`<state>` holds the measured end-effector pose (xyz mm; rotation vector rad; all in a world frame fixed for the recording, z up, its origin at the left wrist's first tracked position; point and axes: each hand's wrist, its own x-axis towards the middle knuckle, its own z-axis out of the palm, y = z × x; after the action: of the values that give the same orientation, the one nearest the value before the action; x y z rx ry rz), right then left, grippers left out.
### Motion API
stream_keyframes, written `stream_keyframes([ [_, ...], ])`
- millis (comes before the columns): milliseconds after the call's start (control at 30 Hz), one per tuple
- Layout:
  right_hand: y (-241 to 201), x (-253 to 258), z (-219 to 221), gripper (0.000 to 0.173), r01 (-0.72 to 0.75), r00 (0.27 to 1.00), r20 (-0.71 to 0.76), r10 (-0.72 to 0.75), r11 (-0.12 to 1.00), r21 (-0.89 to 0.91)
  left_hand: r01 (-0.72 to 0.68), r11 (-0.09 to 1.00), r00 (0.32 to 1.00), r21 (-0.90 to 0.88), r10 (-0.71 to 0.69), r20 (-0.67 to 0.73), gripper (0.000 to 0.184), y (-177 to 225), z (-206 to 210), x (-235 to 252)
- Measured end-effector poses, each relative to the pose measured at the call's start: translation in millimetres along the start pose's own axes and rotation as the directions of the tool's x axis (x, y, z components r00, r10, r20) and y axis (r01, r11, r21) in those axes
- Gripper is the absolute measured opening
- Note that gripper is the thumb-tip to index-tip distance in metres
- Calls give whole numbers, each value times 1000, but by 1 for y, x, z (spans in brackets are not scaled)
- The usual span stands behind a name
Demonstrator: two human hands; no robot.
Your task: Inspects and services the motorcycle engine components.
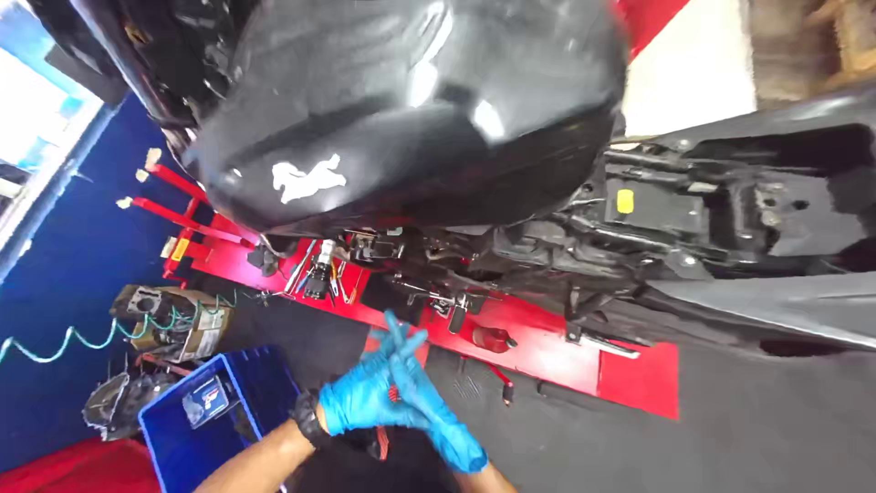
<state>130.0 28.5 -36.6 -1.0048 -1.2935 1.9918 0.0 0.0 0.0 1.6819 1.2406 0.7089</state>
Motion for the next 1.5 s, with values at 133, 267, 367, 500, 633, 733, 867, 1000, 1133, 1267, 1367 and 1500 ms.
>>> stream_keyframes([
  [133,44,52,-93,62,73,917,-368,-153,972,-222,208,814,975,543,-128,-182,88,-154,-65,37],
  [267,66,91,-138,34,396,736,-337,-587,777,-489,227,584,973,779,-109,-202,55,-263,-100,51],
  [367,67,134,-127,25,582,534,-192,-823,522,-623,195,602,968,774,10,-251,46,-278,-97,45],
  [500,60,195,-116,23,668,214,-141,-967,250,-701,135,559,957,818,142,-254,51,-286,-96,45],
  [633,64,215,-112,36,671,219,-284,-933,356,-650,89,525,952,846,206,-227,56,-288,-97,42],
  [733,74,217,-100,49,733,302,-226,-926,377,-566,76,495,955,866,213,-206,58,-290,-98,41],
  [867,53,236,-87,27,797,234,-252,-939,334,-503,48,474,956,879,233,-178,58,-291,-99,42],
  [1000,39,245,-73,15,870,183,-425,-887,347,-350,82,479,963,874,187,-193,57,-291,-100,42],
  [1133,59,239,-80,13,914,177,-456,-872,318,-252,94,473,958,876,196,-209,52,-292,-99,42],
  [1267,63,233,-85,15,880,193,-420,-887,345,-326,89,464,954,881,216,-210,49,-295,-98,41],
  [1367,61,231,-83,22,812,185,-367,-912,352,-466,84,484,946,871,235,-222,50,-296,-98,40],
  [1500,57,236,-81,18,795,161,-336,-928,324,-513,71,641,936,765,223,-273,55,-295,-105,33],
])
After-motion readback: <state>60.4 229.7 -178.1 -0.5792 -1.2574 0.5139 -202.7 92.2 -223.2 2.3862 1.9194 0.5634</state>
